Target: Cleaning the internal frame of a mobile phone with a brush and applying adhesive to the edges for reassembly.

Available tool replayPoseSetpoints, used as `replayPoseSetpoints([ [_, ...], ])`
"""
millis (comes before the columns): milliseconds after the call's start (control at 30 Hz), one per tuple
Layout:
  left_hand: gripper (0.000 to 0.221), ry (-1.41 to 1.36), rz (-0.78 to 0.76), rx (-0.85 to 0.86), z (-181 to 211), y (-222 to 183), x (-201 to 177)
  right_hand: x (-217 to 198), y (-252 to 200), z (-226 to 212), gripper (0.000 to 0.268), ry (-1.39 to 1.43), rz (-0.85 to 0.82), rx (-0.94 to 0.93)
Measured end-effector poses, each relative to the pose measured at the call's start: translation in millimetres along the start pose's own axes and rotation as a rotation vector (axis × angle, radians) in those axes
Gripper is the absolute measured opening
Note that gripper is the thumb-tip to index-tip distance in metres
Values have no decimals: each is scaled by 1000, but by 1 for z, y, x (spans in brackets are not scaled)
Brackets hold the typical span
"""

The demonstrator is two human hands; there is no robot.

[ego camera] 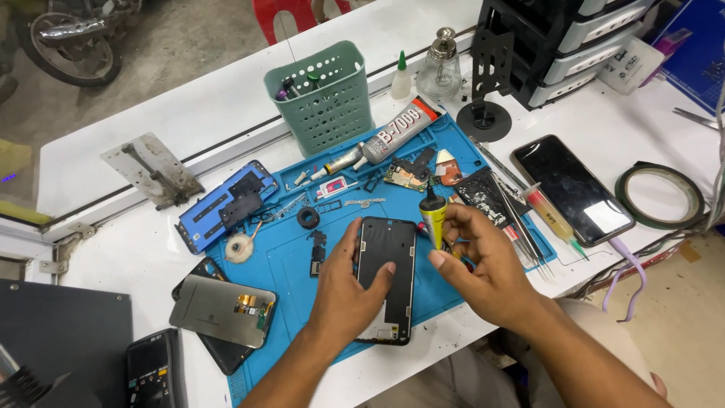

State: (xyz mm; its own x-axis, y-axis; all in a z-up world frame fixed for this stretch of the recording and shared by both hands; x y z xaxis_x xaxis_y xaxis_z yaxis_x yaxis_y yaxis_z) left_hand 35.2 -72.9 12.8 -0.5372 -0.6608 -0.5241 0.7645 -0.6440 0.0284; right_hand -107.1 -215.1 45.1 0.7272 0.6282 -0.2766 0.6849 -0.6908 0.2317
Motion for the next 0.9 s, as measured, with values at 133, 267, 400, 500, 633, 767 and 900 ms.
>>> replayPoseSetpoints([
  [133,85,211,55,164,-3,-1,2,-1,-7,2,58,-7,-7,-122],
  [267,86,321,69,253,0,-3,5,3,-12,1,58,-42,-64,-177],
  [400,83,403,83,281,1,-4,7,7,-13,-8,52,-32,-102,-208],
  [500,79,458,89,264,2,-5,7,7,-14,-4,53,-87,-103,-246],
  [633,76,481,88,256,1,-5,6,11,-10,-25,45,-98,-122,-281],
  [767,69,460,113,308,6,-6,4,20,-13,-25,47,-119,-169,-262],
  [900,61,485,130,327,6,-7,4,33,-18,-26,46,-90,-236,-295],
])
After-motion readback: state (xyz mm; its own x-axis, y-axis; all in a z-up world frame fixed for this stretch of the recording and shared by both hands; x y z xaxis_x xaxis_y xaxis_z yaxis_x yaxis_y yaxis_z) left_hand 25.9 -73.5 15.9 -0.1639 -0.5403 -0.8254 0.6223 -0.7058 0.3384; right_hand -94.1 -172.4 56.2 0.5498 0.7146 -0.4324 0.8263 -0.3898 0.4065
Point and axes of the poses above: each hand's wrist, its own y-axis towards the middle knuckle, its own x-axis out of the palm, z = x × y, the point moved 9 cm from there along y, towards the middle knuckle, and after that the axes turned 9 degrees about z, right-handed, at the moved point
